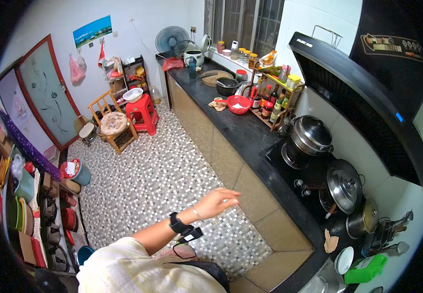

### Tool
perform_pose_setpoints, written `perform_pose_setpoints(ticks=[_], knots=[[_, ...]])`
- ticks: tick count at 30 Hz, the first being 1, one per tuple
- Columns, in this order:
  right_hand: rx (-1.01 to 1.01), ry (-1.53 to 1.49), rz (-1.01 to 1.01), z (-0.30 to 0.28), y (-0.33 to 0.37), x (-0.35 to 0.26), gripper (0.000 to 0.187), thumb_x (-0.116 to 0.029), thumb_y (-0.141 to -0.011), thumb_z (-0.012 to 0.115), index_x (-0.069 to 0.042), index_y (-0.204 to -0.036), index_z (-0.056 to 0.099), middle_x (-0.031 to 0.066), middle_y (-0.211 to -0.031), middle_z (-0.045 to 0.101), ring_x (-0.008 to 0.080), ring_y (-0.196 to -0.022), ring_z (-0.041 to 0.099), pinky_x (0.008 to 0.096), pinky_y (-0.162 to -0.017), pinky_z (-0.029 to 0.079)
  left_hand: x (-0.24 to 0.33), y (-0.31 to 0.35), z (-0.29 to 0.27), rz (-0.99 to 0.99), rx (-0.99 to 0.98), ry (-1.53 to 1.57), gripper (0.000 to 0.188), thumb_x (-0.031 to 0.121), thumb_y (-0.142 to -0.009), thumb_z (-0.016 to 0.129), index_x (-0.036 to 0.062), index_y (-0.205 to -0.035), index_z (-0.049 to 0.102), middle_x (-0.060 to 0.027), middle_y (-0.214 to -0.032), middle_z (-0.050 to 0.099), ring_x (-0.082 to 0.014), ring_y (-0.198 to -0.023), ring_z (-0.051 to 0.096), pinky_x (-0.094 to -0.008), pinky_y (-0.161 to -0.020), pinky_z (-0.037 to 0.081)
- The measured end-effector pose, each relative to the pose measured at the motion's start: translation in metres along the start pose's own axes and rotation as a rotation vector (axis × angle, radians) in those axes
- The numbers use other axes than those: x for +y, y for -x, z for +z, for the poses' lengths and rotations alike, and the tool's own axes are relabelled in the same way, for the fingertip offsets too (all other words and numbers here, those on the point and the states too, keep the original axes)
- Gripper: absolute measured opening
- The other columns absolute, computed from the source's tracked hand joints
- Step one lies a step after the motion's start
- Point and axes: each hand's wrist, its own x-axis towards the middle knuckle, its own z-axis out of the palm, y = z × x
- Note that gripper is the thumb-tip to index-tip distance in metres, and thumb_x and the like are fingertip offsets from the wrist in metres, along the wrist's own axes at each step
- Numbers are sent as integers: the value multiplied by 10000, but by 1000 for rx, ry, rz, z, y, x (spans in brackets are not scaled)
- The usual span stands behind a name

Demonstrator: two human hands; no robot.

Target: The person washes various dishes and utensils by hand. They rinse a bunch of chopsticks under a running faucet, place a cup and several bowls into the sink, and then use a sponge to scrub a bowl, a plate, and a larger container before rinsing them and setting them aside on the counter. Finally, they pick up a small metal bowl and a metal container to wash.

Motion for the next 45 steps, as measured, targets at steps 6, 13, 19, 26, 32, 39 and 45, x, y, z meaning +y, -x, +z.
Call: perform_pose_setpoints(ticks=[6, 13, 19, 26, 32, 39, 45], knots=[[317, -232, -271, 46, -60, -65, 215, -55, -731, 644, -21, -909, 529, -6, -668, 448, 107, -620, 446, 268, -568, 423, -57, -5, -80, -200, -43, 157, 326, 263, -875, 534, 46, -1115, 573, -152, -1078, 600, -263, -982, 576, -333, -834, 449], [437, -36, -444, 39, -80, -165, 227, -145, -716, 659, -27, -865, 534, 109, -709, 537, 250, -663, 551, 330, -603, 440, -138, -13, -113, -274, -75, 273, 301, 136, -899, 497, -19, -1156, 525, -123, -1109, 585, -196, -1045, 541, -299, -903, 409], [291, -470, -135, 47, -93, -101, 256, -120, -766, 642, -34, -996, 572, 35, -843, 627, 125, -740, 589, 248, -672, 471, -126, -48, -59, -249, -402, 268, 286, 127, -888, 521, -3, -1143, 531, -116, -1081, 594, -181, -996, 553, -292, -854, 437], [218, -1272, 148, 4, -162, -45, 238, -228, -858, 568, -59, -1022, 534, 53, -913, 594, 156, -775, 590, 298, -699, 502, -92, -101, 31, -193, -577, 229, 277, 154, -877, 542, 4, -1110, 561, -99, -1051, 619, -173, -951, 575, -294, -838, 442], [214, -1585, 106, -37, -308, 79, 364, -317, -880, 525, -11, -1075, 512, 117, -1023, 585, 209, -854, 590, 330, -760, 504, -35, -160, 143, -149, -650, 133, 271, 161, -869, 558, 12, -1095, 571, -110, -1024, 629, -180, -946, 583, -300, -845, 442], [485, -1920, 529, -43, -462, 225, 367, -301, -885, 475, 64, -922, 502, 153, -728, 613, 232, -510, 580, 318, -417, 430, 69, -232, 303, 27, -869, 115, 277, 161, -855, 572, 34, -1101, 571, -107, -1023, 629, -182, -946, 595, -270, -736, 473], [306, -1781, 695, -45, -493, 222, 301, -220, -857, 460, 67, -898, 541, 171, -801, 642, 212, -524, 599, 312, -436, 484, 122, -270, 412, 102, -1099, 113, 284, 185, -873, 555, 64, -1129, 561, -81, -1069, 610, -172, -978, 576, -287, -792, 456]])
